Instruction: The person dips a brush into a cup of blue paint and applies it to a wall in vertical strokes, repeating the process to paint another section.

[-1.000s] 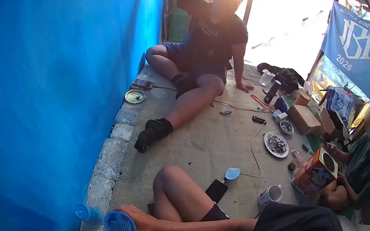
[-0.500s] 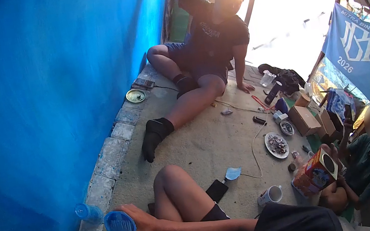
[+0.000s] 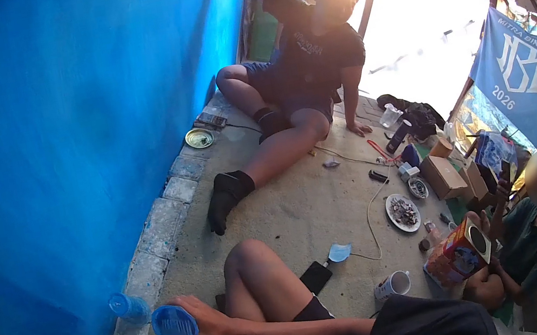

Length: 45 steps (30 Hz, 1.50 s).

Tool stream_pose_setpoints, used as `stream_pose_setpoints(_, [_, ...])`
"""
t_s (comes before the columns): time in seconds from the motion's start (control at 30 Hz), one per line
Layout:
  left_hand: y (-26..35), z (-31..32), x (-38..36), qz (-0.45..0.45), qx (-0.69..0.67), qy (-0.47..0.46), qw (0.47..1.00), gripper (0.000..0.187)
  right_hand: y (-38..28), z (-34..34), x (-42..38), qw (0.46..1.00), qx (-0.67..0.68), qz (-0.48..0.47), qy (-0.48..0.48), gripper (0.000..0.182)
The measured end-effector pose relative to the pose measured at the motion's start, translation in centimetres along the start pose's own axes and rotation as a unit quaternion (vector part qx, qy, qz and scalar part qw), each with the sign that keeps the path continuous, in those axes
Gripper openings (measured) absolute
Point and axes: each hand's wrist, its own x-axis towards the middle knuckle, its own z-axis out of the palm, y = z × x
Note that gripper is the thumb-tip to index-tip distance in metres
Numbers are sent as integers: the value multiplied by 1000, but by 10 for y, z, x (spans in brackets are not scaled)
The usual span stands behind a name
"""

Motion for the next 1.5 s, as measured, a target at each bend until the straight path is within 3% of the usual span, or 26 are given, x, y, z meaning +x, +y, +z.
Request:
stream_pose_setpoints(0.1, [6, -2, -2, -8, -12, 2, 1000, 46, -5, -2, 1, 999, -8, -19, 28, 81])
stream_pose_setpoints(0.2, [-2, -2, 2, -22, 2, -26, 999, 45, -1, 1, 1, 1000, 8, 17, -9, 83])
stream_pose_setpoints(0.27, [-7, -2, 1, -44, -23, -42, 998, 45, 15, 1, -7, 1000, -15, -15, -6, 87])
stream_pose_setpoints(0.33, [-83, 58, -1, 17, -174, 176, 969, 34, 29, 7, -12, 998, -29, -50, 4, 92])
stream_pose_setpoints(0.4, [-21, 24, 8, 67, -95, 75, 990, 29, 55, 12, -29, 997, -48, -49, 16, 101])
stream_pose_setpoints(0.47, [-17, 19, 8, 32, -111, 39, 993, 27, 71, 12, -32, 997, -70, -19, -17, 98])
stream_pose_setpoints(0.5, [-19, 17, 7, 25, -98, 47, 994, 27, 46, 1, -18, 999, -4, -5, -31, 105])
stream_pose_setpoints(0.53, [-11, 6, 6, 13, -72, 33, 997, 27, 47, 5, -20, 999, -9, 33, -18, 96])
stream_pose_setpoints(0.67, [2, -5, 0, 52, -59, 103, 992, 37, 12, 0, 4, 998, 25, 57, 15, 84])
stream_pose_setpoints(0.9, [12, -22, 8, 40, -234, 206, 949, 20, -9, -8, 8, 995, 13, 78, 52, 74])
stream_pose_setpoints(1.0, [32, -57, 29, 39, -315, 230, 920, 19, -8, -5, 10, 996, 48, 45, 61, 70])
stream_pose_setpoints(1.13, [70, -121, 81, 157, -320, 298, 885, 23, -11, -1, 11, 994, 47, 47, 82, 67])
stream_pose_setpoints(1.3, [92, -168, 136, 218, -269, 389, 854, 29, -3, 2, 9, 991, 64, 74, 89, 68])
stream_pose_setpoints(1.4, [76, -165, 157, 191, -242, 423, 852, 28, -5, 1, 10, 992, 52, 59, 97, 70])
stream_pose_setpoints(1.5, [60, -142, 152, 130, -280, 399, 864, 27, -5, 0, 10, 993, 52, 51, 88, 78])
